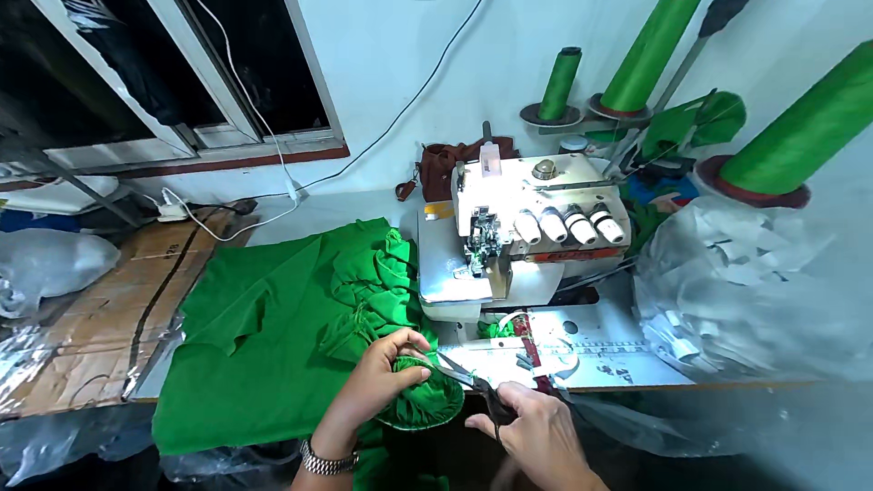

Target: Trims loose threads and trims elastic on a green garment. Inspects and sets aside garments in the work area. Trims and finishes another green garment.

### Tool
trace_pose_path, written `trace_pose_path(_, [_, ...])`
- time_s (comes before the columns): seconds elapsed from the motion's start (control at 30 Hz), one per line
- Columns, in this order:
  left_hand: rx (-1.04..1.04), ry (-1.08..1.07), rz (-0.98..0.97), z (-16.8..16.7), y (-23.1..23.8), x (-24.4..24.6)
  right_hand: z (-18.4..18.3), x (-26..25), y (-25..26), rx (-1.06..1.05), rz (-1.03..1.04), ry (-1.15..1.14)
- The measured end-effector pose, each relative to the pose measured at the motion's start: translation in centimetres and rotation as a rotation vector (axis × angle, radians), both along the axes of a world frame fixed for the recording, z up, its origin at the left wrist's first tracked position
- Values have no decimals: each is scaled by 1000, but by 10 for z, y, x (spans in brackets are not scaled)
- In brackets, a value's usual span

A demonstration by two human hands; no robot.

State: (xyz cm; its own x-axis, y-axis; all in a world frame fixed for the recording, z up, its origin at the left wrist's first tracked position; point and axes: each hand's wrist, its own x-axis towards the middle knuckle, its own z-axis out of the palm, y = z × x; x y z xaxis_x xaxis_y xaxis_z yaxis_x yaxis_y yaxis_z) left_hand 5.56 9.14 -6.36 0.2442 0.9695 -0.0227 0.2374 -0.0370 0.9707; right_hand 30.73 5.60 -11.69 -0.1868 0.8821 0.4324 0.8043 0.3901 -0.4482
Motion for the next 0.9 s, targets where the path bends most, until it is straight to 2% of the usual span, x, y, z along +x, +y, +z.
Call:
trace_pose_path(0.1, [-4, -13, 82, -4, -4, 4, -4, 3, 5, 111, 2, -97])
trace_pose_path(0.3, [12, -5, 109, -8, -9, 4, -8, 3, 9, 158, 33, -180])
trace_pose_path(0.67, [7, -2, 133, -12, -9, 3, -12, 2, 12, 205, 56, -195])
trace_pose_path(0.9, [11, 0, 137, -11, -10, 3, -22, 3, 14, 219, 88, -118])
